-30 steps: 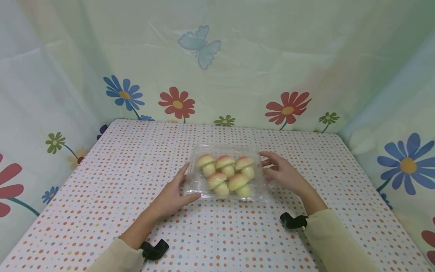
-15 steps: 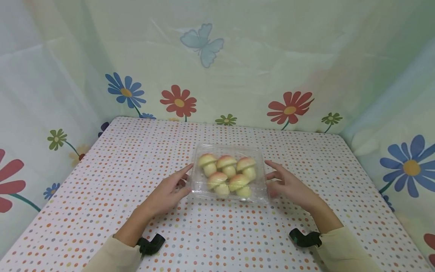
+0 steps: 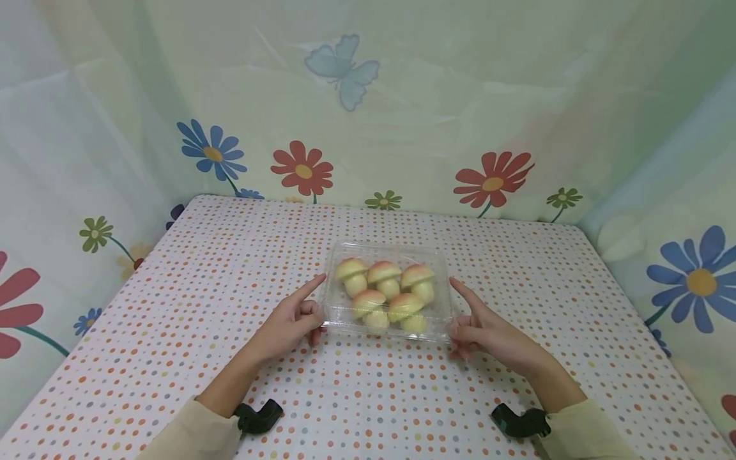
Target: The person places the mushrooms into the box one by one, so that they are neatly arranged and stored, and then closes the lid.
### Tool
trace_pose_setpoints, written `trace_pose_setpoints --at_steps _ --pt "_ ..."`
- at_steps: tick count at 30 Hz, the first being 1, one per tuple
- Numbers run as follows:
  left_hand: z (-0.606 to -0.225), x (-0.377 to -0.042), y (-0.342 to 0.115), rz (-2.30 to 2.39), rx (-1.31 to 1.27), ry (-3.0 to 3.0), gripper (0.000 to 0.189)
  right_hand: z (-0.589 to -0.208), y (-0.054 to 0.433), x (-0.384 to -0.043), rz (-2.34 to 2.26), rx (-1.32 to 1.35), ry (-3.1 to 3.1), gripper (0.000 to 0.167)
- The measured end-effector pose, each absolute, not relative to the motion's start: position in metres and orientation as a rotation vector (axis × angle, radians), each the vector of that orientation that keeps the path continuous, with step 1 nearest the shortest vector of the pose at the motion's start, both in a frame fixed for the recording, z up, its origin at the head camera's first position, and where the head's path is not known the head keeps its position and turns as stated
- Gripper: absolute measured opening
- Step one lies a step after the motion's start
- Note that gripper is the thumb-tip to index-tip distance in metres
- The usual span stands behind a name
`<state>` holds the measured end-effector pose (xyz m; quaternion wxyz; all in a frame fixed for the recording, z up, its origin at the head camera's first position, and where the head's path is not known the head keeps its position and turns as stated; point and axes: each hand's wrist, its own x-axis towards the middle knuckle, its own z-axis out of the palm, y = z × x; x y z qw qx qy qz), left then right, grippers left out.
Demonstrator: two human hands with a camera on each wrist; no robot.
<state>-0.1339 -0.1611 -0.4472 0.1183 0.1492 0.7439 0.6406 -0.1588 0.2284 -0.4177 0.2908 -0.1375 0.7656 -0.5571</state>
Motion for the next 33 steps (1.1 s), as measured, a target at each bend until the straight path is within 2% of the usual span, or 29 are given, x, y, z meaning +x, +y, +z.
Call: trace_pose_setpoints --at_steps 15,26,33 --pt "-0.4450 -0.1320 -0.1585 1.874 0.482 2.197 0.076 -0.4172 0.2275 -0.1556 -1.540 -0.347 1.963 0.087" --pt "-0.4448 -0.1315 -0.1596 1.863 0.483 2.224 0.076 -0.4205 0.2285 -0.1544 -1.653 -0.428 1.815 0.089" --pt "-0.4452 -0.1313 -0.1597 1.860 0.494 2.221 0.077 -0.4236 0.2289 -0.1525 -1.694 -0.386 1.763 0.091"
